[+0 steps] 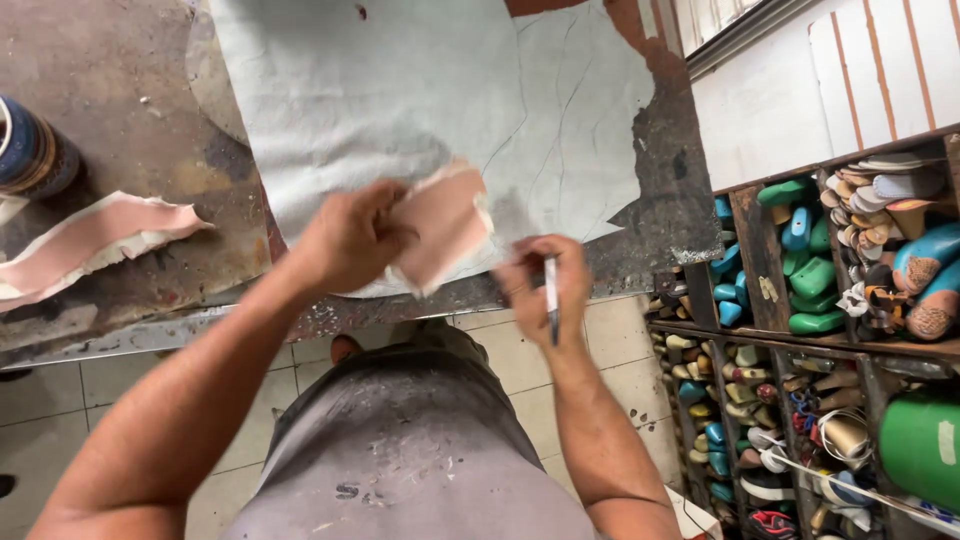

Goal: The person uses a pen to trace the outline of a pink material onto a white sheet. They hold the pink material steady with one hand while drawing with the other, then reposition the material to continue marking different sections.

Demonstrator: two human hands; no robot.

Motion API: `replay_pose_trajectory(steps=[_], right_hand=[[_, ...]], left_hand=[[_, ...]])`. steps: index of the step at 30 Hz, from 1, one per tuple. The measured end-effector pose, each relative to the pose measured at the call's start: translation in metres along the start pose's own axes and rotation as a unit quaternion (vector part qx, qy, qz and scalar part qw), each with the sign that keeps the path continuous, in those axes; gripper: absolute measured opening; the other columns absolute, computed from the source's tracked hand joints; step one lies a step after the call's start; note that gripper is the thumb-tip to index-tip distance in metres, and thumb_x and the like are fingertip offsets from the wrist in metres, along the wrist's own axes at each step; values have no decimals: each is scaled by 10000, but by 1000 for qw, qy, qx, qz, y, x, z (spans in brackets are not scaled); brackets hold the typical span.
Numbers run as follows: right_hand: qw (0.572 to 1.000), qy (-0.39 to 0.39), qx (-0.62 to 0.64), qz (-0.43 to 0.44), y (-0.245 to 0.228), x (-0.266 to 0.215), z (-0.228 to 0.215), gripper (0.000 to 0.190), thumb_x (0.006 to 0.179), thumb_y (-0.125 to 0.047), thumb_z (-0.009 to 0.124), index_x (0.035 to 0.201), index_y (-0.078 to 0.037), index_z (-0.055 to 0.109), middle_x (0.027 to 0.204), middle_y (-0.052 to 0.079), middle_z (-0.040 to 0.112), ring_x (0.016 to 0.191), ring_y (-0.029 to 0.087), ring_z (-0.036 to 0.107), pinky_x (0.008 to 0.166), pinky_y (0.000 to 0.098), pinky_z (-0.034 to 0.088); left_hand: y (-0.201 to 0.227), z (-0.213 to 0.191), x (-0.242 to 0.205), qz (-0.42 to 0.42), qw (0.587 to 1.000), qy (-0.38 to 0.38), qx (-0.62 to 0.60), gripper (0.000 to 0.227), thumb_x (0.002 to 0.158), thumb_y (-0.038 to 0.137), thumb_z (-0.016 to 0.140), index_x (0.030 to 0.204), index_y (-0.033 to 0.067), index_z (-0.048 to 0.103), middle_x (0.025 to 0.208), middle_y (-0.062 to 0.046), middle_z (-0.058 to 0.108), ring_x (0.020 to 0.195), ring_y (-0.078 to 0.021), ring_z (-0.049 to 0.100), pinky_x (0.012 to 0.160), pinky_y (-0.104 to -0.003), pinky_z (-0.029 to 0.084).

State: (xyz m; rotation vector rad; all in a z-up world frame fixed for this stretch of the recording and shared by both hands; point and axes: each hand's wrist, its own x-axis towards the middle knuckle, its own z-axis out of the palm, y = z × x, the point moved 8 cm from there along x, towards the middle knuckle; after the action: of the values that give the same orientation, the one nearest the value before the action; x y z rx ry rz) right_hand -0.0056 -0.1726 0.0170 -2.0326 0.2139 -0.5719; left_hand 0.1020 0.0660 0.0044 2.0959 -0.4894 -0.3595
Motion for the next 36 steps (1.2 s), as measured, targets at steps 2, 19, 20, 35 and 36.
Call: replay_pose_trajectory(steps=[2,19,20,35,36], right_hand=[[998,38,-45,2,22,25,-34,398,827,-216,916,1047,-94,608,887,117,713,786,248,727,681,298,574],[983,24,-158,-93,95,93,-92,520,911,47,892,1189,-31,460,1216,183,637,1003,263,624,837,399,574],[987,14,-139,-85,98,95,-92,468,958,47,830,1199,-51,442,1248,172,596,920,250,599,785,423,552],[983,121,-135,-12,92,71,-132,480,721,151,764,1102,-14,521,1065,219,708,749,267,715,644,270,559],[983,111,-147,-11,83,63,-136,469,742,155,748,1115,-4,512,1083,237,709,724,256,700,638,286,555]], left_hand=[[-7,-9,47,13,999,-9,39,465,790,154,726,1254,152,685,800,-204,688,840,-460,694,747,-595,512],[-25,-62,-26,-257,942,34,214,693,931,368,751,1494,116,435,1418,-173,567,1167,-375,609,971,-574,511],[-29,-52,-37,-203,938,62,273,696,899,404,782,1461,119,486,1203,-136,557,996,-286,560,836,-455,529],[-25,-13,-82,-14,958,218,188,329,811,144,714,1125,222,659,917,-81,596,746,-390,686,635,-533,571],[-23,-10,-90,-18,962,206,178,349,789,144,716,1122,234,668,909,-68,605,759,-372,693,642,-525,580]])
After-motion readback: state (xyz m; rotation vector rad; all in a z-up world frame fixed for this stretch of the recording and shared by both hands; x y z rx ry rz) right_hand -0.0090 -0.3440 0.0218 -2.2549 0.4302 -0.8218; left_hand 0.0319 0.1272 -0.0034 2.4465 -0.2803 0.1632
